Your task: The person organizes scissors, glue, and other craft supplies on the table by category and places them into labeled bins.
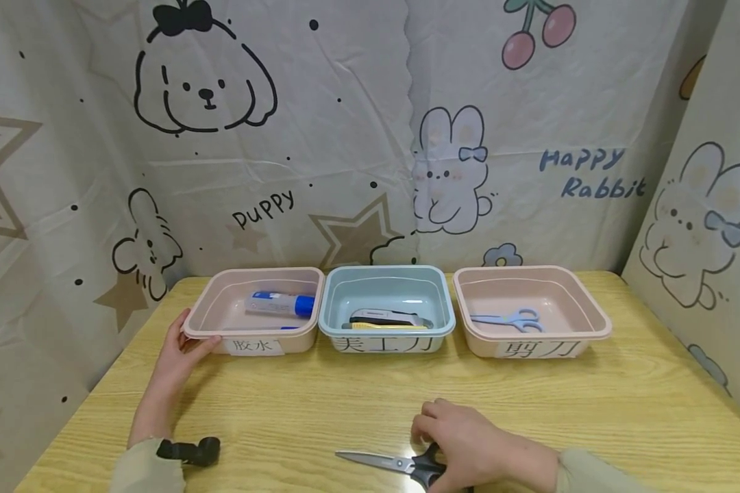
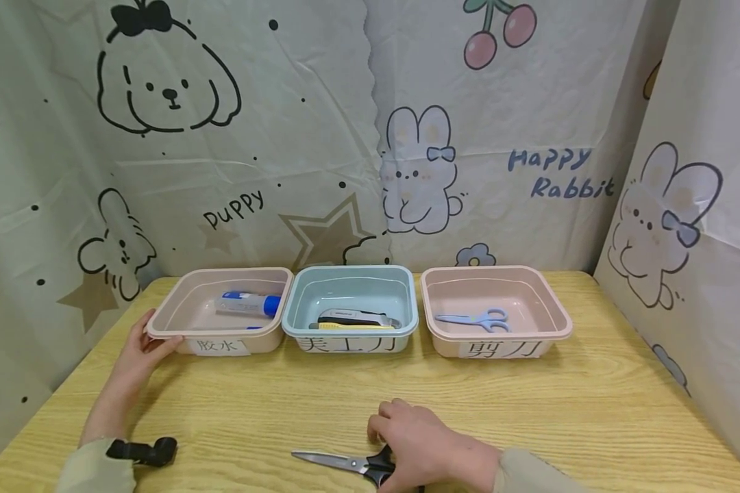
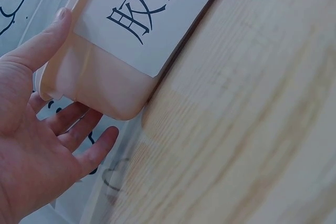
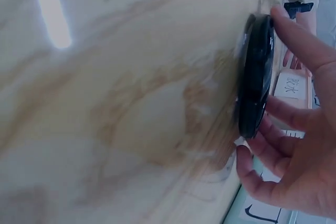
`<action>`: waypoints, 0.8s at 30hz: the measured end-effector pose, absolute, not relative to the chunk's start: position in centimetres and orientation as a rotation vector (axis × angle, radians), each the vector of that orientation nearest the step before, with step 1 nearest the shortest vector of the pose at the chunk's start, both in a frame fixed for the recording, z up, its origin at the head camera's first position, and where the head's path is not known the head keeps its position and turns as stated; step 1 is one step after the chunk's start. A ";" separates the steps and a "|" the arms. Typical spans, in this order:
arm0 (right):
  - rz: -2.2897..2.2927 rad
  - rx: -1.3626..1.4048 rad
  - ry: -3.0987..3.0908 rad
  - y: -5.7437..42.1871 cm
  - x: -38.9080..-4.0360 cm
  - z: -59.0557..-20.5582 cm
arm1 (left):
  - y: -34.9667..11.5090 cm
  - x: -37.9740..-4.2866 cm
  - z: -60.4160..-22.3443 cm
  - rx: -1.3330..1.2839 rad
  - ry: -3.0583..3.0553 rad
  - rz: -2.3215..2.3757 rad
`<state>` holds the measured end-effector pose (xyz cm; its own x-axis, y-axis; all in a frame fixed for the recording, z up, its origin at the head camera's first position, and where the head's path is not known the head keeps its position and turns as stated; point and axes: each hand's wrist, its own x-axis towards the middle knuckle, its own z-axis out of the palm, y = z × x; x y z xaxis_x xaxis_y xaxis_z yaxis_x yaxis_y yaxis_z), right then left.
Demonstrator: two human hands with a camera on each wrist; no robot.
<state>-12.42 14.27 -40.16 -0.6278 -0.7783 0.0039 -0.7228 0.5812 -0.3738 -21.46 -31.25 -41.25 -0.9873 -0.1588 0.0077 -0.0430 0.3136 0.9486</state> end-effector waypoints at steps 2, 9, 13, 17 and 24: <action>-0.504 -1.234 2.622 14.1 -12.4 -40.0 | -31.3 -21.5 -41.3 0.198 -2.458 -1.791; -0.512 -1.192 2.553 13.8 -12.6 -39.6 | -31.2 -21.6 -41.4 0.196 -2.452 -1.782; -0.546 -1.134 2.596 13.4 -12.3 -39.9 | -31.2 -21.6 -41.3 0.188 -2.483 -1.766; -0.558 -1.040 2.702 13.0 -12.0 -40.2 | -31.3 -21.6 -41.3 0.196 -2.497 -1.751; -0.579 -1.064 2.762 13.3 -12.5 -39.9 | -31.5 -21.7 -41.5 0.178 -2.492 -1.749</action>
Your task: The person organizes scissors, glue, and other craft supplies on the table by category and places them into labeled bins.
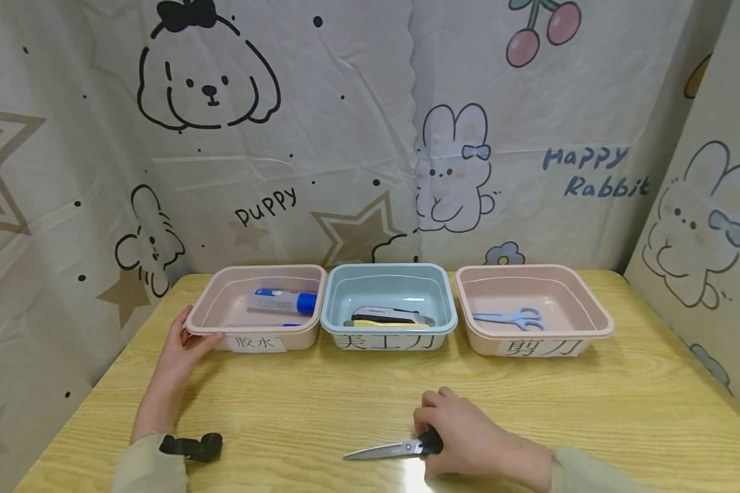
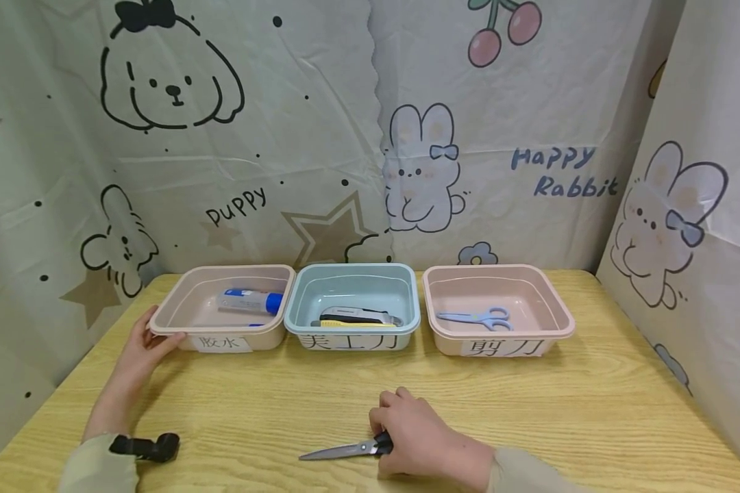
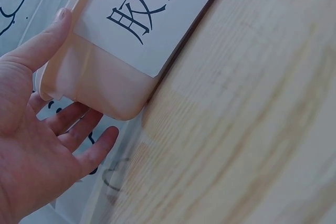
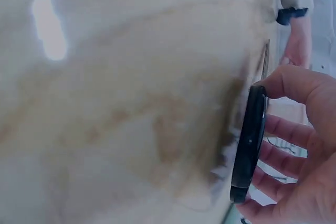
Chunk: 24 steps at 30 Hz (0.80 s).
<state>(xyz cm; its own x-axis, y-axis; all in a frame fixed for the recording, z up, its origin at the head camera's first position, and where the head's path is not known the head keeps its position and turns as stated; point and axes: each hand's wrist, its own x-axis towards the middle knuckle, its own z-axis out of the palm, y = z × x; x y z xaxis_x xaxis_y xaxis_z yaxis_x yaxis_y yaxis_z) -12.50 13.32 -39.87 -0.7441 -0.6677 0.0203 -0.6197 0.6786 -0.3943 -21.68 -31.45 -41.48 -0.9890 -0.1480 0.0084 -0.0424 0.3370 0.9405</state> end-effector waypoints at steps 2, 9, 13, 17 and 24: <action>-0.579 -1.055 2.772 13.7 -12.8 -39.3 | -31.4 -21.6 -41.4 0.182 -2.496 -1.742; -0.528 -1.042 2.888 15.5 -13.9 -37.1 | -31.5 -21.6 -41.5 0.179 -2.489 -1.756; -0.491 -1.041 3.002 17.0 -14.4 -36.0 | -31.5 -21.8 -41.5 0.188 -2.484 -1.756; -0.448 -1.011 3.092 18.5 -15.3 -35.0 | -31.4 -21.7 -41.5 0.190 -2.482 -1.758; -0.423 -0.939 3.178 20.9 -16.9 -34.0 | -31.4 -21.6 -41.3 0.192 -2.498 -1.737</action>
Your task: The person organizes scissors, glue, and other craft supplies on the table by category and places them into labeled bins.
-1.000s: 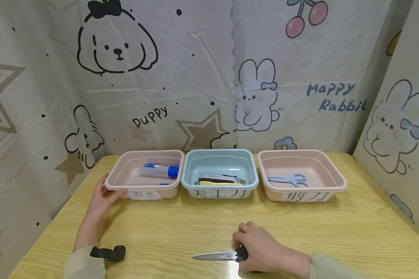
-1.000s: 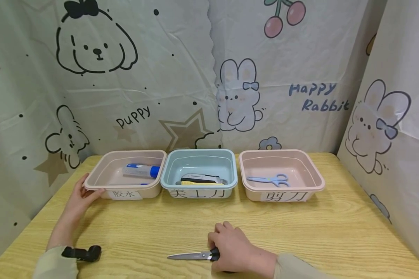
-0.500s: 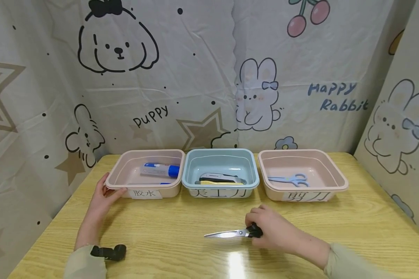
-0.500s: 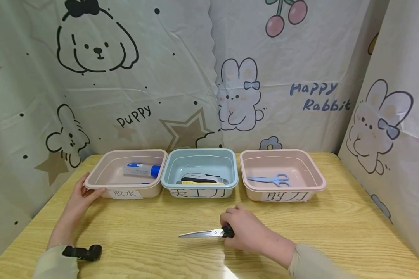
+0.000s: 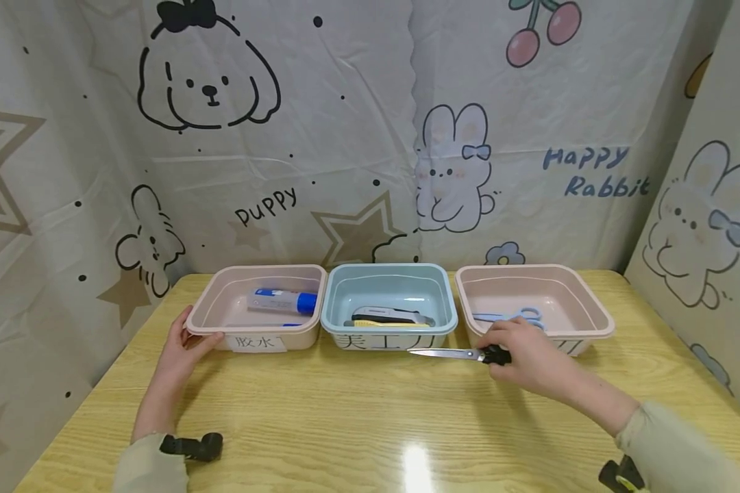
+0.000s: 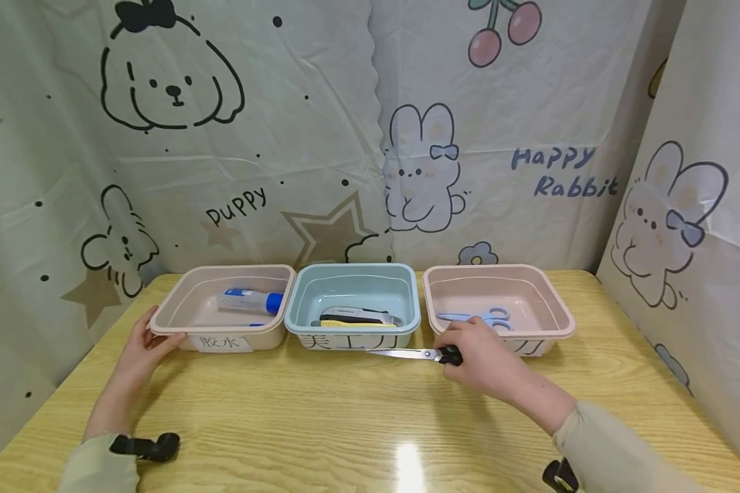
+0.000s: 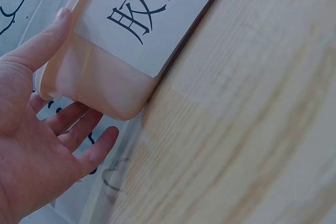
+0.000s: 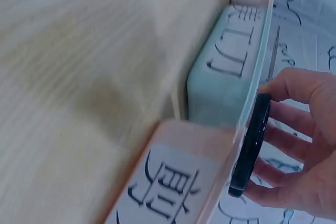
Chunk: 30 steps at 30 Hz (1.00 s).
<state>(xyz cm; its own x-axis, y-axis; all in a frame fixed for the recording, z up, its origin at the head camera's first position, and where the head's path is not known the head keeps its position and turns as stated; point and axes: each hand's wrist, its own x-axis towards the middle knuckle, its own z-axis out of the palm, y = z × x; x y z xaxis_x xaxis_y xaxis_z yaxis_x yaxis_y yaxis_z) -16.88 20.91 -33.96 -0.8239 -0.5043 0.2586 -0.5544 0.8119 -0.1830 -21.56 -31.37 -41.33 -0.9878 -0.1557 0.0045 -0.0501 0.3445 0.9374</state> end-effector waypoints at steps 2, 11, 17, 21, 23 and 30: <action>0.382 0.819 -2.777 21.5 -17.2 -33.6 | -31.4 -21.6 -41.3 0.190 -2.499 -1.734; 0.438 0.801 -2.650 24.0 -19.1 -32.4 | -31.3 -21.5 -41.3 0.195 -2.474 -1.773; 0.495 0.769 -2.677 25.7 -20.4 -32.4 | -31.3 -21.6 -41.4 0.214 -2.475 -1.774; 0.554 0.664 -2.775 27.2 -21.0 -32.6 | -31.2 -21.6 -41.4 0.214 -2.481 -1.759; 0.553 0.617 -2.817 27.9 -21.2 -32.8 | -31.2 -21.6 -41.4 0.215 -2.476 -1.766; 0.511 0.534 -2.902 29.9 -22.0 -33.6 | -31.3 -21.5 -41.4 0.206 -2.472 -1.761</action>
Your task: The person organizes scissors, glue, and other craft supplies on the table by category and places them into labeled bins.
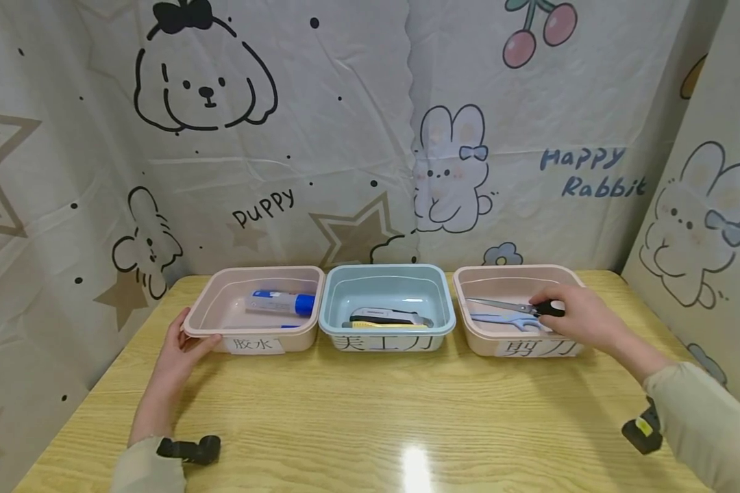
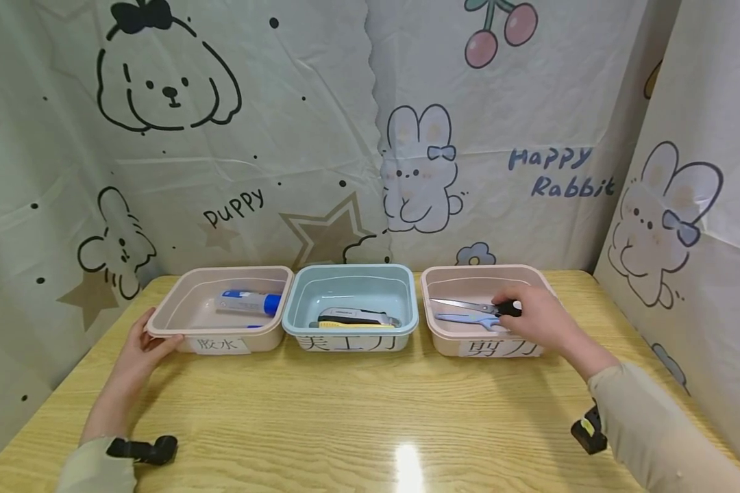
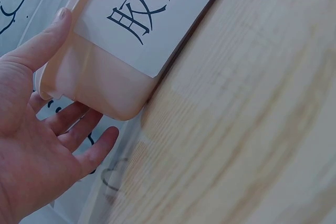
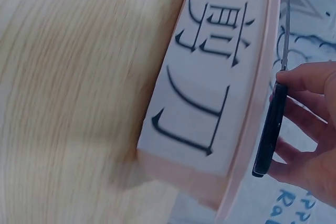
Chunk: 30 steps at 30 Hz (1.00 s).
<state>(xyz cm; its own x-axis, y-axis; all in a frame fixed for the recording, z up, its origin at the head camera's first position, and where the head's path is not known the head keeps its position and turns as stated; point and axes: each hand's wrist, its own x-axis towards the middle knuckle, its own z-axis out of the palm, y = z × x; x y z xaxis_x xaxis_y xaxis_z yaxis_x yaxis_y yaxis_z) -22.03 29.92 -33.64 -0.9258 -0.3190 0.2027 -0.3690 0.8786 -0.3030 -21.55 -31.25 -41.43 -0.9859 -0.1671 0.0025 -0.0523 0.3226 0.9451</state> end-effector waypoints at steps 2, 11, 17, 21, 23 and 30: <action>0.495 0.524 -2.915 30.3 -22.4 -33.8 | -31.3 -21.5 -41.4 0.200 -2.465 -1.770; 0.472 0.639 -2.946 31.1 -23.9 -34.4 | -31.4 -21.4 -41.5 0.188 -2.477 -1.757; 0.514 0.682 -2.950 30.9 -24.5 -35.2 | -31.4 -21.6 -41.3 0.201 -2.483 -1.765; 0.505 0.654 -2.947 30.8 -24.8 -35.7 | -31.4 -21.6 -41.3 0.196 -2.490 -1.768; 0.520 0.627 -2.949 30.8 -24.9 -35.8 | -31.4 -21.6 -41.2 0.201 -2.498 -1.760; 0.559 0.585 -2.939 30.0 -24.8 -35.9 | -31.5 -21.5 -41.1 0.200 -2.504 -1.761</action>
